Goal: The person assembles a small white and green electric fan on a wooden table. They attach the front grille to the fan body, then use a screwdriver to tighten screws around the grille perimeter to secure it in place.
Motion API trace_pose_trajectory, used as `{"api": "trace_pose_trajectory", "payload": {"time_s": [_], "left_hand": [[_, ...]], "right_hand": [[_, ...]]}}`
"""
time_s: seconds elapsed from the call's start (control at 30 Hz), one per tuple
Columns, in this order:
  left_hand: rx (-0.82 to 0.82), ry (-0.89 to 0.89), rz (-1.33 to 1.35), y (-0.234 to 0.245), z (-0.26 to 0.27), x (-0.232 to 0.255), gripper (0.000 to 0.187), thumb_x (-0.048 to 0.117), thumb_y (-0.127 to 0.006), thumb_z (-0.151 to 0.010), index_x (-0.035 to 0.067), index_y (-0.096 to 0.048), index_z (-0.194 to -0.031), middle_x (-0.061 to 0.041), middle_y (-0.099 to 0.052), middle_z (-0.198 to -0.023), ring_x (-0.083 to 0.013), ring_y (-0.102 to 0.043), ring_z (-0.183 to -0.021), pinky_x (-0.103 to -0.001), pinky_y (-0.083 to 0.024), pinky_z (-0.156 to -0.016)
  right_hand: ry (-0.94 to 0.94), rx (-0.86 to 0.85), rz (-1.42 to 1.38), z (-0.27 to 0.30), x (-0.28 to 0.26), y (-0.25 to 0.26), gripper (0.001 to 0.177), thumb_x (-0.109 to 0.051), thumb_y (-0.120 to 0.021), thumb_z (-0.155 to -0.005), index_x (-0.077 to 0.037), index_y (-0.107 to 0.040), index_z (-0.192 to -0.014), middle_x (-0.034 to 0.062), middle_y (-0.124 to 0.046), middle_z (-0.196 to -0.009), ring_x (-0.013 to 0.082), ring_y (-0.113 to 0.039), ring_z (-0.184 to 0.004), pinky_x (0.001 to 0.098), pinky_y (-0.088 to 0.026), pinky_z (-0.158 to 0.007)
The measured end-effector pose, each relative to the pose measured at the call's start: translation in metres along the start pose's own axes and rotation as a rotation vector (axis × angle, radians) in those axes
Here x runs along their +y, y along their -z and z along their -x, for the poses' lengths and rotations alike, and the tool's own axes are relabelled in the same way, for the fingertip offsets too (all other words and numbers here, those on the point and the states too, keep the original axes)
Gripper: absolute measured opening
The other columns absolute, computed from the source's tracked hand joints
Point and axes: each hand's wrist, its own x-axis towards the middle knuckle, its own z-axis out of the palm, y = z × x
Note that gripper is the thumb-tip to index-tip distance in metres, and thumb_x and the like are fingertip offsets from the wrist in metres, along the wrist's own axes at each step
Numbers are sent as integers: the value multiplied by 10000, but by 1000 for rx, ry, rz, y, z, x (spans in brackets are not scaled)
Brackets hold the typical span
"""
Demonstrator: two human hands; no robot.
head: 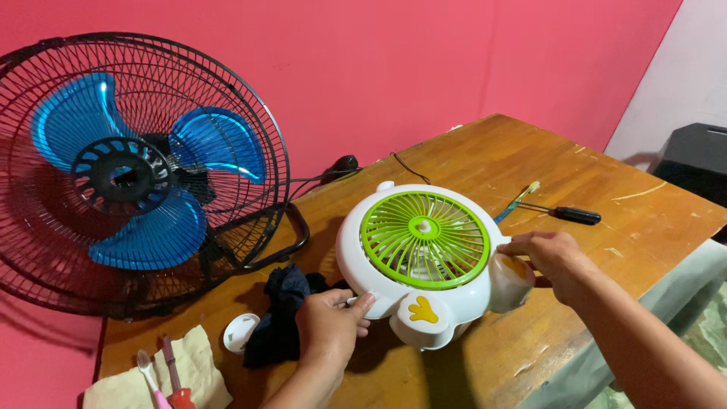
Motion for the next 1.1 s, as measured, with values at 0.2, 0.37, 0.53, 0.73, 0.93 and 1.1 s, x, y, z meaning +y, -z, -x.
{"api": "trace_pose_trajectory", "payload": {"time_s": [0.2, 0.37, 0.53, 0.73, 0.93, 1.1], "left_hand": [[-83, 56, -5, 9, -16, -7, 502, 249, -876, -722, -77, -756, -1085, -188, -825, -879, -180, -737, -640, -323, -593, -587], [-98, 237, 83, 39, -67, 10, 968, 543, -782, -686, -82, -534, -1382, -325, -634, -1364, -433, -724, -1013, -459, -619, -721], [-348, 296, -30, 33, -118, 44, 911, 559, -726, -806, 77, -412, -1512, -269, -424, -1530, -487, -460, -1320, -615, -492, -1027], [-596, 379, -80, 22, -154, 47, 718, 399, -751, -802, 98, -554, -1425, -121, -626, -1453, -417, -635, -1255, -643, -443, -1062], [-439, 255, -95, 23, -149, 51, 627, 303, -858, -784, 9, -666, -1303, -163, -697, -1311, -409, -682, -1168, -636, -527, -989], [-331, -24, -124, 32, -137, 76, 512, 262, -845, -749, 31, -758, -1197, -112, -795, -1099, -236, -703, -1020, -483, -517, -849]], "right_hand": [[-75, -80, 16, -3, -3, 7, 293, -269, -747, -847, -133, -772, -1105, 54, -765, -1110, 213, -706, -1014, 435, -534, -872], [-122, -146, 18, -29, -16, 16, 313, -375, -685, -850, -193, -776, -1087, 32, -765, -1087, 199, -688, -1001, 395, -480, -919], [-148, -378, 116, -58, -37, 14, 396, -465, -751, -850, -125, -700, -1047, 33, -686, -992, 189, -649, -934, 415, -519, -882], [-226, -641, 107, -86, -29, 16, 374, -409, -738, -801, -108, -737, -1022, 50, -762, -920, 189, -697, -830, 378, -548, -812], [-86, -697, 67, -98, -24, 15, 360, -347, -774, -840, -51, -739, -1041, 82, -752, -896, 221, -695, -805, 401, -578, -797], [221, -623, 193, -76, -62, 27, 440, -288, -743, -778, -41, -754, -1142, 49, -798, -1029, 144, -728, -945, 354, -564, -869]]}}
